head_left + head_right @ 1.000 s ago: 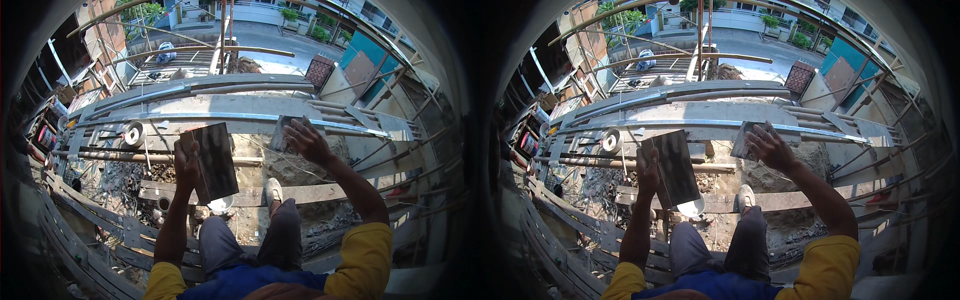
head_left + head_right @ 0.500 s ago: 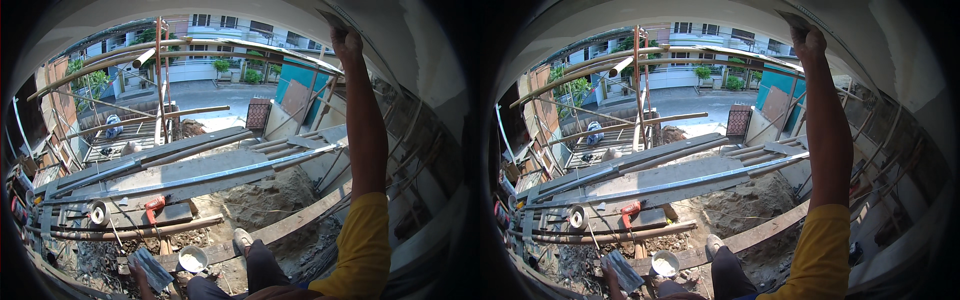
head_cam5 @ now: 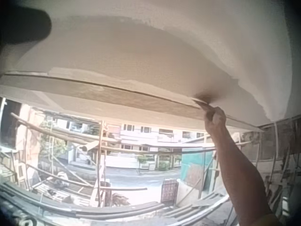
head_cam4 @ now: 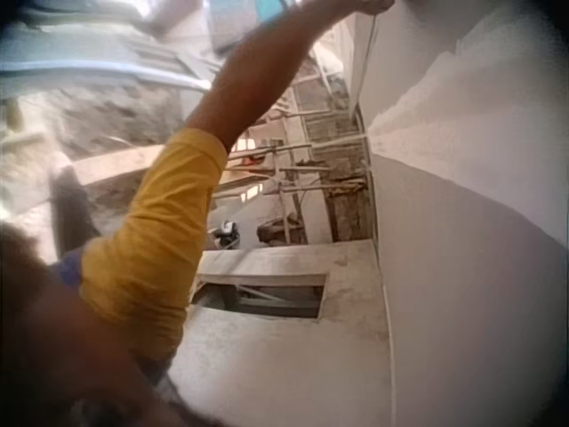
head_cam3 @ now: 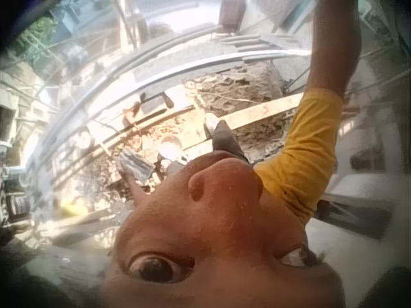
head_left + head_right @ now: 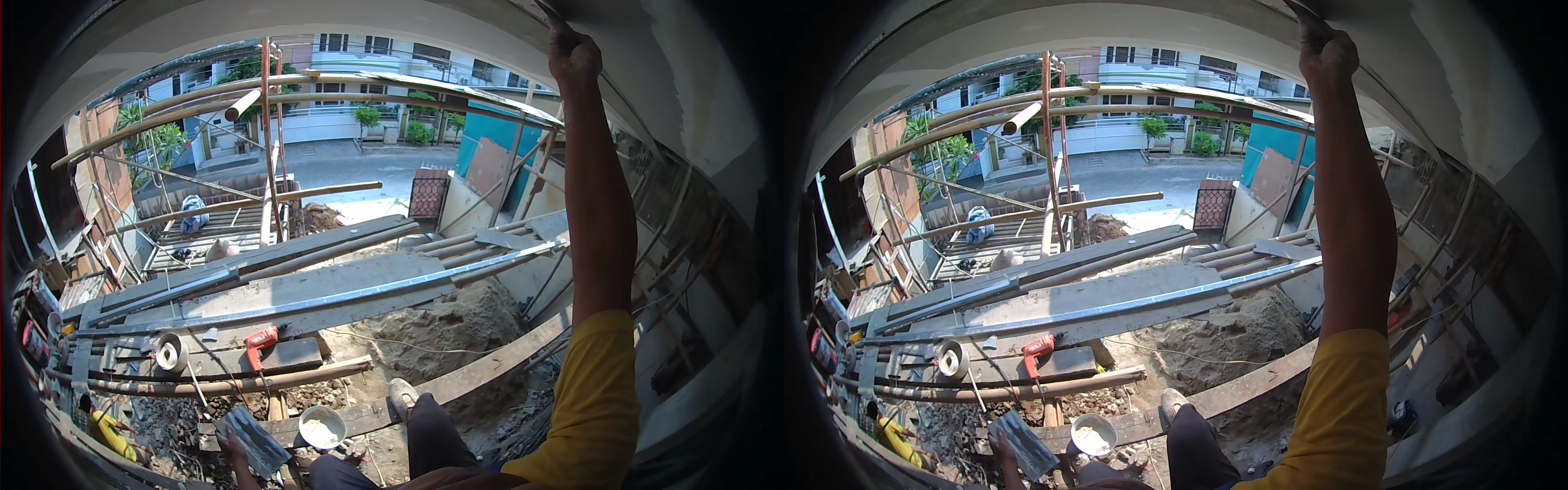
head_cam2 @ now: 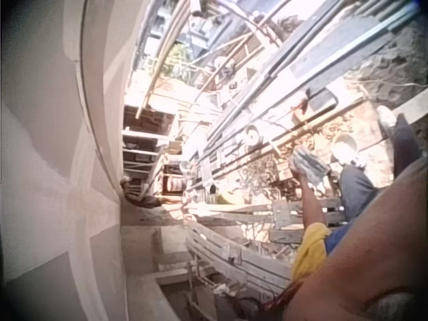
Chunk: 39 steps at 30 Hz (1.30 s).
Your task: Apply plaster or putty to a wall and ceiling corner using a trowel and putty board.
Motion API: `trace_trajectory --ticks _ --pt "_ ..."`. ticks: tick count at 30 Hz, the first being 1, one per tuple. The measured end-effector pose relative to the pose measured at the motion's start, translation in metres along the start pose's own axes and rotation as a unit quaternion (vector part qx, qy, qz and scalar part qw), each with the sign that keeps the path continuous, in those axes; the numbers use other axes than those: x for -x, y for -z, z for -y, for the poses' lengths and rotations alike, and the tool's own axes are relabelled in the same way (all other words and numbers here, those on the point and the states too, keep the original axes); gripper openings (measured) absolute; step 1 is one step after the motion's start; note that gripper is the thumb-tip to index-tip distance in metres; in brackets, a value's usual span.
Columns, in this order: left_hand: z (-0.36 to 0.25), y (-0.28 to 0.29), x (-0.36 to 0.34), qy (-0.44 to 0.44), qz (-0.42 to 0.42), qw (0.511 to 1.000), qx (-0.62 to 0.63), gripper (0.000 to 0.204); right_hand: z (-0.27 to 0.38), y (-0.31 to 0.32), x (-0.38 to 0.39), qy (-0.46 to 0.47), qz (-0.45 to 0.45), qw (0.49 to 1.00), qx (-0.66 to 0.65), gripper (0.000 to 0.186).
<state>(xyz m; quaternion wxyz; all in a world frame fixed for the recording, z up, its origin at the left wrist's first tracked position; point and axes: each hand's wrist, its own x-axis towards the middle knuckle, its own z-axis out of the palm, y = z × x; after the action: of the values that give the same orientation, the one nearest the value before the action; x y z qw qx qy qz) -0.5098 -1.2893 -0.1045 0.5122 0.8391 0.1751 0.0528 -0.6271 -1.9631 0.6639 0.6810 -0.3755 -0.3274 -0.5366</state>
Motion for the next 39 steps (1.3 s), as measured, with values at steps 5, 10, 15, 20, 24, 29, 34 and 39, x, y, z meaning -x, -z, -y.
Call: trace_trajectory --ticks 5,10,15,20,24,29,34,39 --pt "-0.008 -0.004 0.0 -0.044 0.02 0.998 0.028 0.062 -0.009 0.023 0.019 0.148 -0.208 0.933 0.255 0.037" --pt "-0.014 -0.01 -0.002 -0.026 0.029 0.999 0.01 0.061 -0.037 0.013 -0.051 0.177 -0.114 0.977 0.03 0.022" --pt "-0.006 0.004 0.01 -0.038 -0.033 0.999 -0.02 0.061 -0.127 -0.122 0.085 0.163 -0.049 0.952 0.256 0.023" --pt "0.019 -0.001 -0.009 -0.029 -0.068 0.983 0.168 0.057 -0.156 -0.122 0.223 0.002 0.039 0.956 0.291 0.024" --pt "-0.059 -0.003 0.035 0.052 0.071 0.876 0.473 0.051 -0.145 -0.081 0.409 -0.098 0.24 0.869 0.421 0.029" --pt "-0.174 -0.005 0.106 0.231 0.414 0.629 0.616 0.045 -0.145 -0.04 0.553 -0.013 0.589 0.755 0.287 0.044" --pt "-0.185 0.013 0.119 0.17 0.374 0.656 0.633 0.038 -0.168 -0.003 0.58 -0.03 0.662 0.628 0.408 0.044" --pt "-0.209 0.048 0.113 0.05 0.283 0.73 0.62 0.037 -0.167 0.006 0.572 -0.381 0.326 0.691 0.521 0.014"
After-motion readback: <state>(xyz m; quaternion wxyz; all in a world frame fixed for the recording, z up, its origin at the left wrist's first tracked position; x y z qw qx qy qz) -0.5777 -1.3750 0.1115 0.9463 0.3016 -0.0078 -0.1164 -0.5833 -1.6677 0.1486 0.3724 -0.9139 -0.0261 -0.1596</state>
